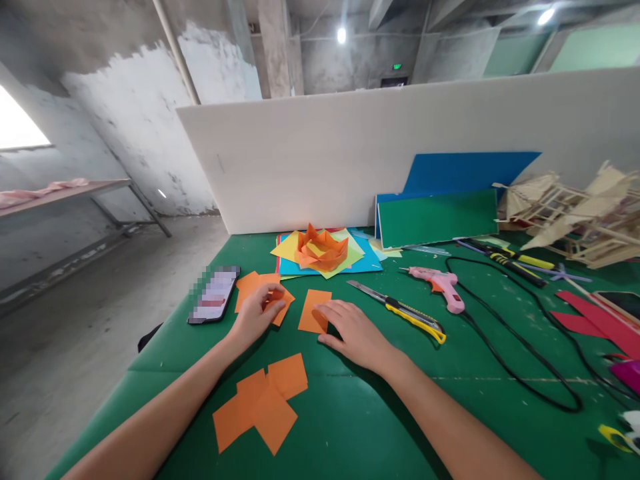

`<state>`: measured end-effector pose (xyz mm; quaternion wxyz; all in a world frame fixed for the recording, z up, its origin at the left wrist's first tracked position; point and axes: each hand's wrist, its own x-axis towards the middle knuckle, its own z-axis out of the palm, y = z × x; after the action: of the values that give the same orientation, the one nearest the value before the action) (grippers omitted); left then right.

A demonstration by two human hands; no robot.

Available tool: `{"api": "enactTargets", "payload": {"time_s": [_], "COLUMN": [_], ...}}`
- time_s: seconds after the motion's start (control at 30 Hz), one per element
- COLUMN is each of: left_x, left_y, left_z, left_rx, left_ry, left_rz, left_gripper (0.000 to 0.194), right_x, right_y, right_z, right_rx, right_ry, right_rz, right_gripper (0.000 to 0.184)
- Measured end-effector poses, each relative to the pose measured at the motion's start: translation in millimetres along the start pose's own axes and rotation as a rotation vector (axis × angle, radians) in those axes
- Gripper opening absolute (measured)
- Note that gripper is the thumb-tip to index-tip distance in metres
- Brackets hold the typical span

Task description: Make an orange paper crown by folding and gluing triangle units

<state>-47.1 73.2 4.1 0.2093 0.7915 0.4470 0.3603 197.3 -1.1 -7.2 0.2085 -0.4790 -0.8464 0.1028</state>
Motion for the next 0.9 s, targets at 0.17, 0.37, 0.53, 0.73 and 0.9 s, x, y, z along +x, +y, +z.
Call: {"api": "enactTargets", "payload": {"time_s": [0.17, 0.37, 0.53, 0.73, 0.9], "left_x": [-7, -23, -48, -87, -94], "left_y": [17, 52, 72, 55, 24], "left_z": [-17.5, -38.6, -32.1, -36.3, -62.2], "left_rx": [-0.044, -0.148, 0.028, 0.246, 0.399], "left_ry": [-0.21, -0.691, -0.804, -0.805, -0.647], "left_rz": [0.007, 0.137, 0.328, 0.376, 0.353], "left_gripper": [0.017, 0.021, 0.062, 0.056, 0.053], "right_x": [0, 1, 1, 3, 3], "right_y": [0, 1, 3, 3, 2], "right_z": [0, 1, 1, 4, 4], "right_rx": [0.011, 0.033, 0.033, 0.042, 0.105], "right_ry": [0.007, 0.007, 0.01, 0.027, 0.004], "right_rz": [0.01, 0.013, -0.006, 0.012, 0.059], "right_gripper": [0.053, 0.051, 0.048, 0.046, 0.06]}}
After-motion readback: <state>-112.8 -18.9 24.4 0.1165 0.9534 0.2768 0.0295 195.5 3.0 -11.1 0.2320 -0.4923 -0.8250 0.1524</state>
